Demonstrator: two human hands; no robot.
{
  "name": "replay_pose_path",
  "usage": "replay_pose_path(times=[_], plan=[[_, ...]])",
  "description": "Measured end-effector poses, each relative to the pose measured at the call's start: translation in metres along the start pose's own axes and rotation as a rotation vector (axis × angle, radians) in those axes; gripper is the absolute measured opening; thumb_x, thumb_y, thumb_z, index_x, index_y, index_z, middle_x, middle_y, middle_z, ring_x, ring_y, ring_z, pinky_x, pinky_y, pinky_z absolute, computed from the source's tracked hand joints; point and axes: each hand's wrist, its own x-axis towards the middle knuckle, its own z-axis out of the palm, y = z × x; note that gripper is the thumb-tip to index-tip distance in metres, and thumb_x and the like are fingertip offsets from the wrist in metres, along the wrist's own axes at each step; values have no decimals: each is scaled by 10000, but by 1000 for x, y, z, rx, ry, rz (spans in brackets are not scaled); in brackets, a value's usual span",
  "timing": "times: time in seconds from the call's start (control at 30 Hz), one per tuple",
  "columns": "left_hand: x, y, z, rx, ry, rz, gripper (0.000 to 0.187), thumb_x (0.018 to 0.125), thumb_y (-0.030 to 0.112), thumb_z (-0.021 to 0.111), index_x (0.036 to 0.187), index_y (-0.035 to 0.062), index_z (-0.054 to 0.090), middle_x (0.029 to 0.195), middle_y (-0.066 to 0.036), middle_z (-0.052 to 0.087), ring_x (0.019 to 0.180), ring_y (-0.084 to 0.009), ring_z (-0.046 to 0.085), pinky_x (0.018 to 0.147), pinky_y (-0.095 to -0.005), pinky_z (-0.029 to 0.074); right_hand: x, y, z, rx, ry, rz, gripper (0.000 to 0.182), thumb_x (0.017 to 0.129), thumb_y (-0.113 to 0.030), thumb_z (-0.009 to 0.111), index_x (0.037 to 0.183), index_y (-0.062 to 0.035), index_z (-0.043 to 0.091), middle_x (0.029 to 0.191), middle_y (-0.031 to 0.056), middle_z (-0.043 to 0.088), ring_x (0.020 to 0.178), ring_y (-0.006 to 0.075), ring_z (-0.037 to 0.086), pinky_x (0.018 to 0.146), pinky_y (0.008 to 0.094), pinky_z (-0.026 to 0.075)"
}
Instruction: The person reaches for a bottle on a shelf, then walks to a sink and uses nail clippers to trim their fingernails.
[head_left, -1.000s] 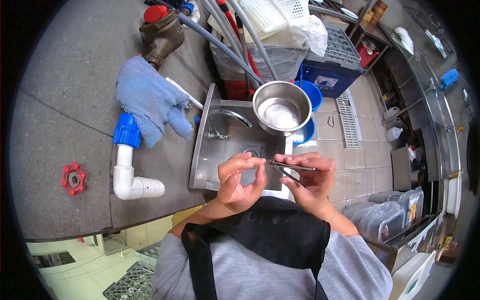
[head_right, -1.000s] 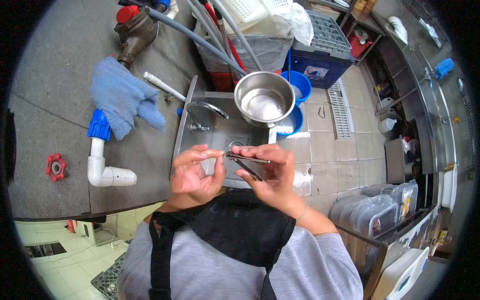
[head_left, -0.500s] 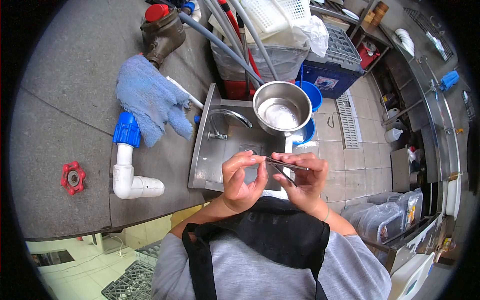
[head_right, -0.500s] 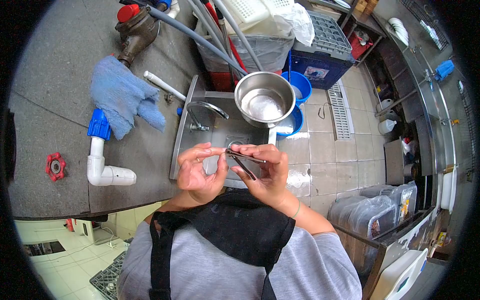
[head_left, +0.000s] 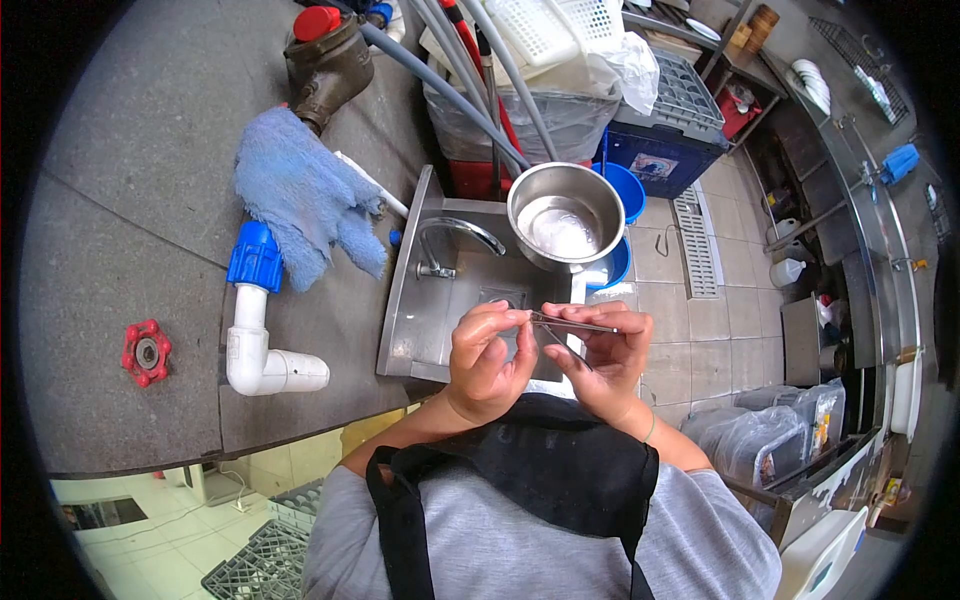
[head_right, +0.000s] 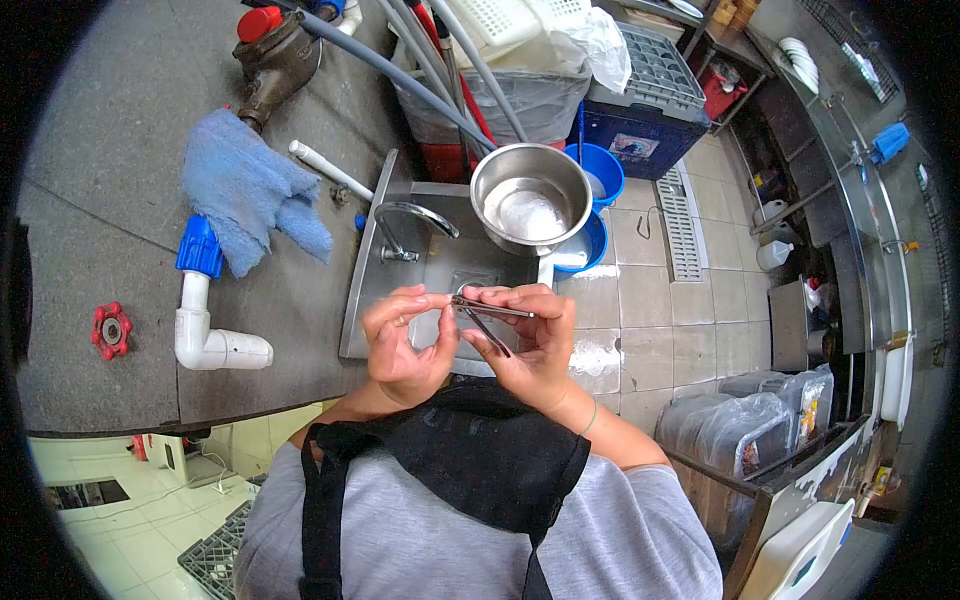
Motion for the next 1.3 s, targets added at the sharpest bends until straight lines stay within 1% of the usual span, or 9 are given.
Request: replay_pose_path(times=[0.07, 0.17, 0.37, 0.47, 0.67, 0.97, 1.07, 1.27, 1.3], plan=[[-2, -2, 1, -8, 3, 19, 874, 688, -182, 620, 1363, 133, 163, 1104, -179, 431, 765, -237, 618, 797, -414, 509, 0, -1, 0, 8, 1, 16, 501, 733, 57, 699, 1065, -57, 341, 1059, 119, 472, 1056, 291, 560, 927, 443, 494], [-5, -4, 6, -9, 82, 46, 905, 653, -163, 651, 1388, 137, 218, 1024, -133, 511, 889, -241, 581, 784, -398, 521, 0, -2, 1, 62, 40, 60, 488, 733, 72, 691, 1054, -53, 346, 1046, 116, 478, 1048, 293, 568, 922, 444, 497], [-5, -1, 3, 14, 27, 15, 902, 645, -169, 654, 1373, 167, 241, 1026, -130, 504, 858, -237, 593, 788, -388, 517, 3, -6, 4, 147, 116, 134, 467, 729, 106, 673, 1033, -43, 351, 1022, 116, 487, 1028, 307, 587, 890, 423, 525], [0, -1, 2, 64, 23, 100, 910, 672, -173, 640, 1394, 118, 170, 1081, -152, 454, 776, -235, 610, 772, -391, 515, 3, -6, 4, 165, 131, 154, 456, 732, 112, 666, 1029, -38, 353, 1016, 117, 492, 1024, 305, 590, 883, 411, 533], [-2, -3, 4, 62, 32, 119, 965, 667, -181, 636, 1413, 195, 152, 1067, -139, 457, 775, -235, 604, 759, -379, 509, 5, -6, 2, 143, 141, 190, 453, 734, 125, 658, 1021, -23, 340, 1021, 135, 489, 1019, 294, 594, 853, 356, 551], [0, -2, 4, 77, 23, 122, 964, 659, -192, 639, 1402, 210, 174, 1051, -142, 461, 780, -263, 605, 755, -376, 505, 6, -4, 2, 119, 153, 172, 423, 735, 130, 654, 983, -21, 347, 996, 133, 501, 991, 273, 605, 849, 367, 552], [-6, -8, 11, -10, 149, 151, 765, 625, -185, 643, 1264, 160, 401, 967, -129, 519, 838, -260, 605, 804, -370, 507, 8, -6, 2, 109, 159, 188, 407, 740, 127, 651, 977, -18, 354, 977, 131, 508, 965, 268, 615, 838, 370, 553], [-6, -11, 10, -1, 138, 139, 849, 627, -182, 643, 1329, 187, 339, 984, -126, 516, 851, -259, 618, 795, -364, 507, 10, -4, -5, 121, 159, 245, 389, 746, 131, 642, 975, -12, 362, 963, 137, 520, 961, 289, 617, 820, 372, 554], [-5, -11, 8, 20, 106, 143, 885, 638, -179, 648, 1355, 188, 281, 1008, -130, 498, 823, -256, 622, 782, -369, 506, 10, -4, -5, 124, 161, 234, 392, 746, 132, 641, 979, -13, 360, 964, 139, 520, 963, 293, 617, 824, 373, 553]])
